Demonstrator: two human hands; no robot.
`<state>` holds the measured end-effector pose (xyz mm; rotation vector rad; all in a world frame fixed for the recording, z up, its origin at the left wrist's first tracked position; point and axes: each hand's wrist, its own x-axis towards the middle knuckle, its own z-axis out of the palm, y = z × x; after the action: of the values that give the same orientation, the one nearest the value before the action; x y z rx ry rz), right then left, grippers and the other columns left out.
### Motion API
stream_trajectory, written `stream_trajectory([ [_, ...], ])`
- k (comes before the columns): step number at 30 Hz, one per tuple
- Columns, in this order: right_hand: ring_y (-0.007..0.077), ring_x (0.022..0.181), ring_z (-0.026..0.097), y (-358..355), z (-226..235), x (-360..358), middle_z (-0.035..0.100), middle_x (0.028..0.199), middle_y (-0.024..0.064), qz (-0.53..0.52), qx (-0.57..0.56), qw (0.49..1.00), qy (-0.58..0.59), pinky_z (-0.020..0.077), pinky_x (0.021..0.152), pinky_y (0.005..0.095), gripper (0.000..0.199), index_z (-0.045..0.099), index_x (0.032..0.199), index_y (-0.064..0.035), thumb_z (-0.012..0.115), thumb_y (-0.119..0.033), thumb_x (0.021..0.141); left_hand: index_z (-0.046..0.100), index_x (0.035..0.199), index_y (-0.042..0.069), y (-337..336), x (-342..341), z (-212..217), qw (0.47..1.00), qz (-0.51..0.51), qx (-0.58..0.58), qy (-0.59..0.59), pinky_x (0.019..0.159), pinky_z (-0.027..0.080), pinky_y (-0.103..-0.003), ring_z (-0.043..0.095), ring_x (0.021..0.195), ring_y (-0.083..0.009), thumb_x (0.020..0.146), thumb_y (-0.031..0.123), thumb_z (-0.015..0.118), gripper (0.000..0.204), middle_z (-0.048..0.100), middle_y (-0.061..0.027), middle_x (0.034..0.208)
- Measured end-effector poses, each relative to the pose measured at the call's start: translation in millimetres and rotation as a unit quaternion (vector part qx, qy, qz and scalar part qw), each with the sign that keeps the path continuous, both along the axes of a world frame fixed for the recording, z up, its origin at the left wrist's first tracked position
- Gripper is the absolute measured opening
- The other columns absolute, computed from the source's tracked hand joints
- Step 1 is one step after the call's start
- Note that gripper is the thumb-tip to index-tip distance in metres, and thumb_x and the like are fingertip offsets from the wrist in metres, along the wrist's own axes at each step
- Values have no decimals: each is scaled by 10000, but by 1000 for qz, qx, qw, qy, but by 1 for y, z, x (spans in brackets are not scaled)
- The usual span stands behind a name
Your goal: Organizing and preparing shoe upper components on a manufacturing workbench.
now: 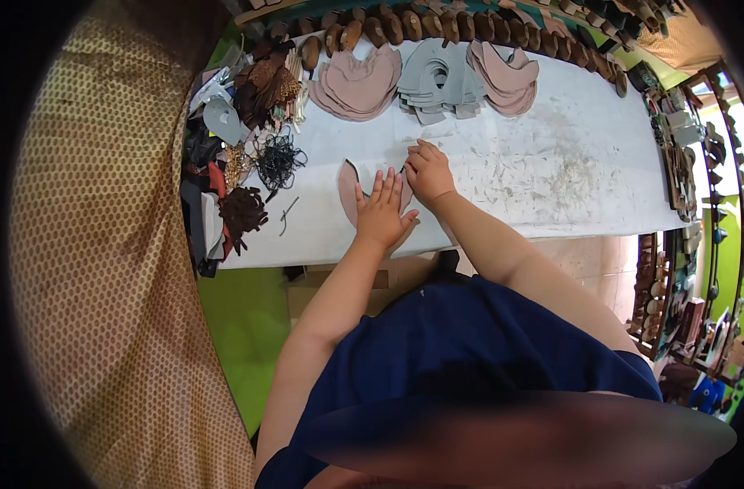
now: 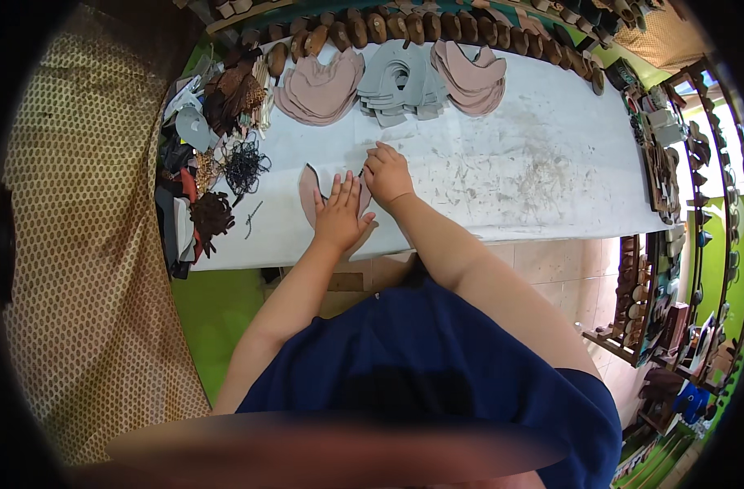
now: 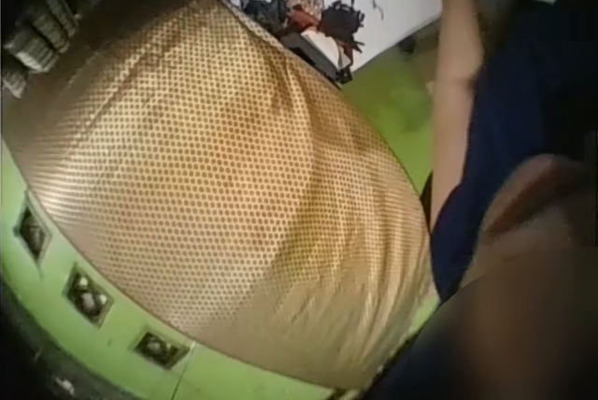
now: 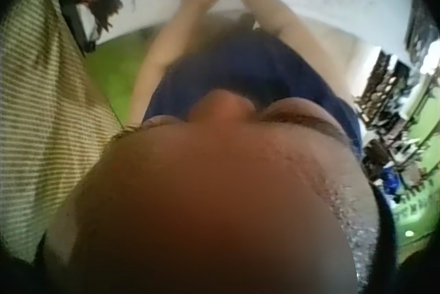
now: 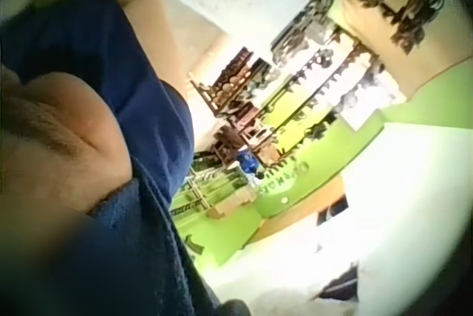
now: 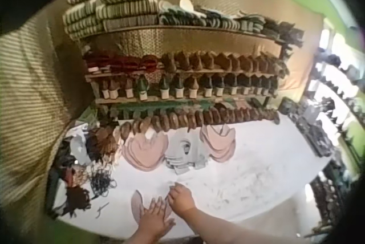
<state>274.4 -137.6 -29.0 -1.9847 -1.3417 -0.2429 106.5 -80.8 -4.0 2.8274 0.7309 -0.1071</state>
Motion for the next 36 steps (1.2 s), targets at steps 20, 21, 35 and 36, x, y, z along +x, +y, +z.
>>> stream_trajectory([
  [20, 292, 1278, 532, 0, -3, 2, 652, 1188, 39, -1, -28, 1000, 5, 458, 973, 435, 94, 677, 928, -122, 693, -158, 843, 232, 1590, 111, -8, 10, 3, 999, 20, -34, 21, 1210, 2, -587, 107, 1552, -241, 946, 558, 487, 824, 202, -48, 1667],
  [21, 297, 1279, 532, 0, -1, 0, 651, 1197, 50, 2, -23, 1000, 10, 456, 982, 436, 93, 676, 923, -110, 692, -147, 839, 244, 1585, 103, -9, 11, 3, 999, 30, -24, 17, 1208, 5, -592, 108, 1552, -241, 949, 546, 491, 813, 210, -48, 1665],
  [35, 366, 1296, 517, -2, 11, -1, 594, 1332, 160, 8, -5, 997, 74, 435, 1049, 447, 61, 648, 797, -46, 691, -84, 776, 269, 1577, 112, -13, 17, 4, 998, 54, -11, -16, 1181, 20, -655, 64, 1554, -287, 924, 557, 536, 834, 188, -73, 1668],
  [36, 381, 1305, 508, 0, 11, 0, 578, 1354, 161, 9, -8, 997, 81, 431, 1060, 451, 63, 653, 795, -44, 695, -88, 779, 259, 1584, 137, -13, 17, 5, 998, 57, -18, -26, 1177, 20, -661, 53, 1554, -300, 923, 559, 539, 833, 165, -84, 1672],
])
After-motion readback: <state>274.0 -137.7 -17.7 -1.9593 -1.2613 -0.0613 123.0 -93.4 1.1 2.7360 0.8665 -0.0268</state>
